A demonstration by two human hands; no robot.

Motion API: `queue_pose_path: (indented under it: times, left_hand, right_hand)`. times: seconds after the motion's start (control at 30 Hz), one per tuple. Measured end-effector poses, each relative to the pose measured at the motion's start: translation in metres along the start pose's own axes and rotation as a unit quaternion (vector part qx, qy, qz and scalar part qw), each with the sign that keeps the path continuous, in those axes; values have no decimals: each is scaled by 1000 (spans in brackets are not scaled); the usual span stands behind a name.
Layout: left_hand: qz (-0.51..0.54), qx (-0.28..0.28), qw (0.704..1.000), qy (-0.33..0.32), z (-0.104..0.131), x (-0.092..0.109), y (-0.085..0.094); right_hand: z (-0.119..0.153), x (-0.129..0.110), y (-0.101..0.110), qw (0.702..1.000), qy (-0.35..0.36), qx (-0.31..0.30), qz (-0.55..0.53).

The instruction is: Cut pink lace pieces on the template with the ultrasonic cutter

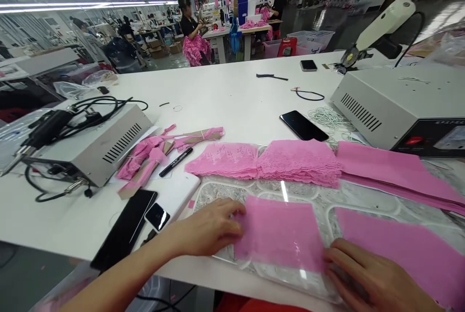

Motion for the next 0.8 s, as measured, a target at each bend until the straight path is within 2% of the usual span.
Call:
queue_pose_path:
  times: [0.27,0.47,0.53,0.63,0.7,0.8]
  left_hand:
    - [-31,24,999,-2,3,-4,6]
    - [-73,60,995,10,11,-8,13]
    - [-82,71,994,-10,7,-3,13]
    - [-130,59,987,-76,-7,8,6]
    - [-169,51,977,-117,-16,11,-1]
    - [-221,75,962,-143,-24,5,-5]
  right_hand:
    - [-3,-1,-7,999,-10,-18,-40]
    - [-1,0,-10,996,-44,-63,-39]
    - [-3,-1,-9,995,-59,-76,-31]
    - [-5,-1,-8,992,-85,-85,-24]
    - [0,6,-3,991,-112,-62,-25]
    - [23,24,18,986,-162,34,-26]
Point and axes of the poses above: each hand's wrist, its own z-axis away from the middle knuckle, its own y-axis out of the back of the hand, x = y × z, the point moved 5 cm from there along -z, towards the middle knuckle, and after that the axes turned 8 degrees about y, right-handed, at the moved point
